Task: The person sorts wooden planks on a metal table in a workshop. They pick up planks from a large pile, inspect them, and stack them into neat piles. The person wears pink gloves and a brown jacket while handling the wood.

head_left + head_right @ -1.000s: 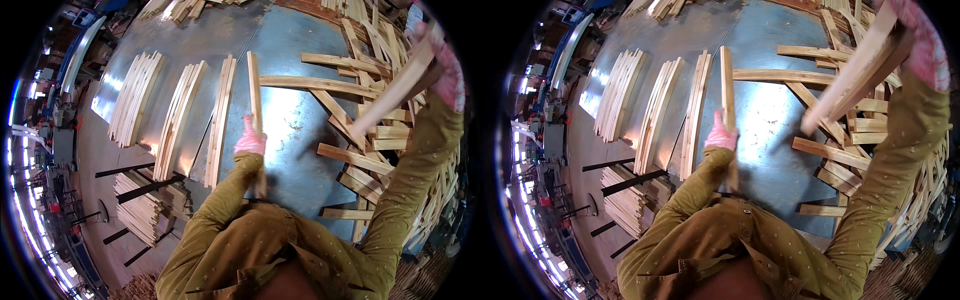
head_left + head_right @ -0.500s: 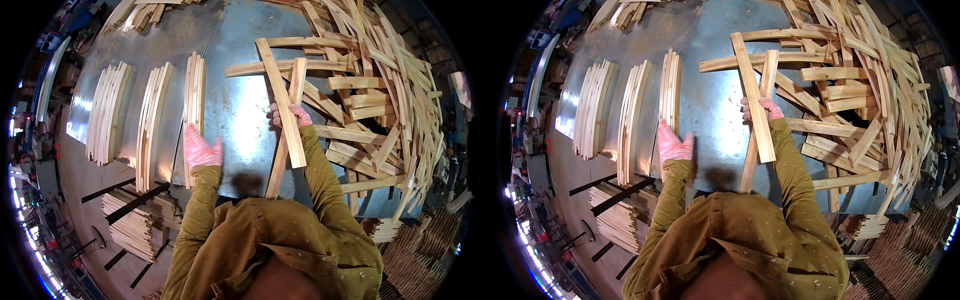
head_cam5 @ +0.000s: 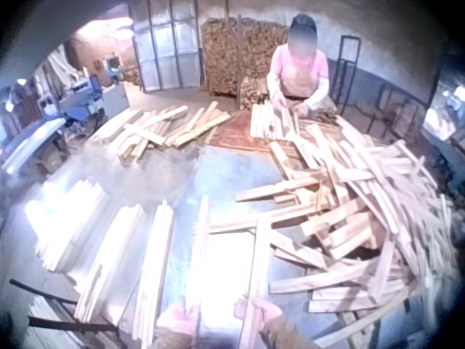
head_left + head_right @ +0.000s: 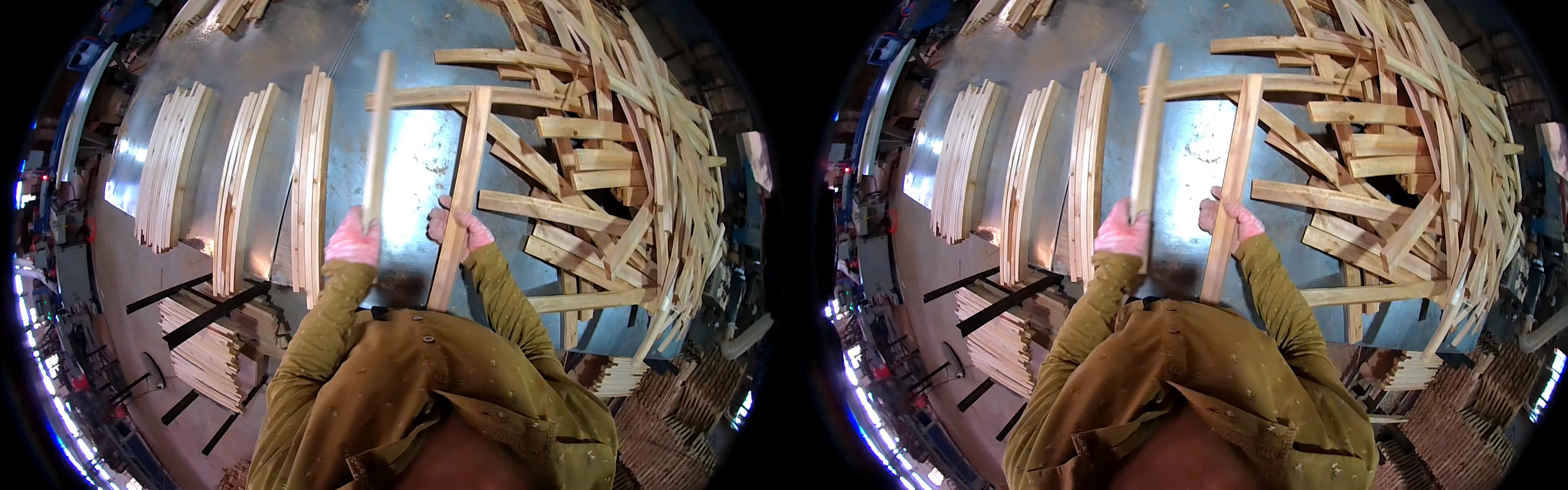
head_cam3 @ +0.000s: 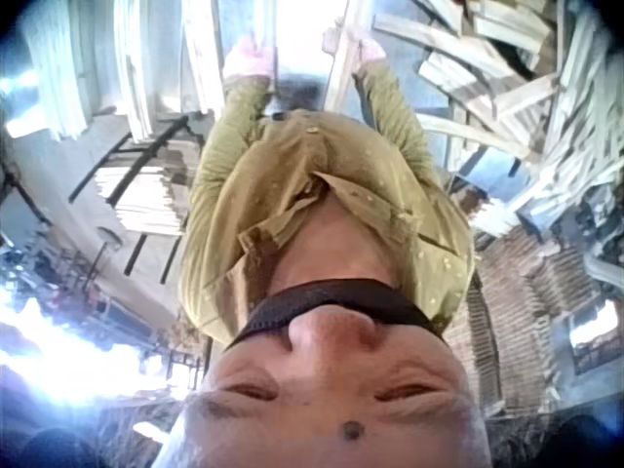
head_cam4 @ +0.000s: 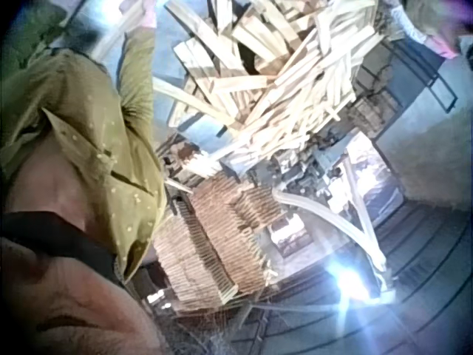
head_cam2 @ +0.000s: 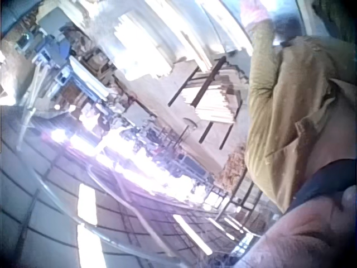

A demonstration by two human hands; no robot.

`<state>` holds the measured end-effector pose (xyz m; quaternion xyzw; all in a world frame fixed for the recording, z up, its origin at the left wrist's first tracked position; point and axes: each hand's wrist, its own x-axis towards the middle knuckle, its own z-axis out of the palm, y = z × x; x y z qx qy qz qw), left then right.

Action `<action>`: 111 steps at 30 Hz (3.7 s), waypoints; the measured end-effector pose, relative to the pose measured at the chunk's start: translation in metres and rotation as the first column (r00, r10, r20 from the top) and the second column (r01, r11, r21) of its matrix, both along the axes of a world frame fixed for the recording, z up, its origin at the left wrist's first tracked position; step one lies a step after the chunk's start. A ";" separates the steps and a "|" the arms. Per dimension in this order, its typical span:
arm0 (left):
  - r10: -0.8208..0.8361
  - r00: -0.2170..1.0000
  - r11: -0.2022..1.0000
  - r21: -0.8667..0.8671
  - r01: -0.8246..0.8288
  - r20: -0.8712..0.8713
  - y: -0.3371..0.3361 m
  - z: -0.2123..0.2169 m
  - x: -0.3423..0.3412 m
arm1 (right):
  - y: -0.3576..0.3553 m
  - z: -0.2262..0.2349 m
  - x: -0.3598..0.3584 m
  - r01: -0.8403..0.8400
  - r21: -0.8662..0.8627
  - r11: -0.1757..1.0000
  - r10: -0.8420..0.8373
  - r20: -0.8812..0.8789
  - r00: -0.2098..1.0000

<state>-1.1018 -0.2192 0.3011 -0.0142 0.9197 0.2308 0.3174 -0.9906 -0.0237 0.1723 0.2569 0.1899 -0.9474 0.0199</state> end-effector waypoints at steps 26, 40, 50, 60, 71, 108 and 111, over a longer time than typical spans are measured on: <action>-0.533 -0.119 0.533 -0.441 0.722 -0.838 -0.022 0.100 -0.088 | -0.018 0.106 -0.087 -0.769 -0.181 0.613 0.595 -0.534 0.601; 0.064 0.950 0.945 -0.288 -0.156 -0.305 -0.221 -0.014 -0.081 | 0.176 0.082 -0.211 -0.294 0.147 -0.945 -0.116 0.686 0.718; 0.048 0.943 0.791 -0.564 -0.237 -0.328 -0.247 -0.071 -0.137 | 0.164 0.120 -0.243 -0.009 0.536 -0.844 0.055 0.104 0.993; 0.228 0.858 0.974 0.104 -0.203 -0.460 -0.173 -0.024 -0.065 | 0.083 0.070 -0.239 -0.421 0.373 0.827 0.480 -0.076 0.874; 0.134 0.873 0.690 0.676 0.258 -0.469 -0.090 -0.062 0.031 | -0.001 0.072 -0.179 -0.270 0.450 0.851 0.232 0.139 0.963; -0.309 0.757 0.514 0.771 -0.377 0.576 0.022 0.013 0.046 | 0.012 0.099 -0.089 -0.202 0.370 0.907 0.333 -0.336 0.881; -0.277 0.712 0.475 0.736 -0.481 0.645 0.016 0.030 0.024 | -0.008 0.123 -0.084 -0.140 0.420 0.897 0.296 -0.335 0.894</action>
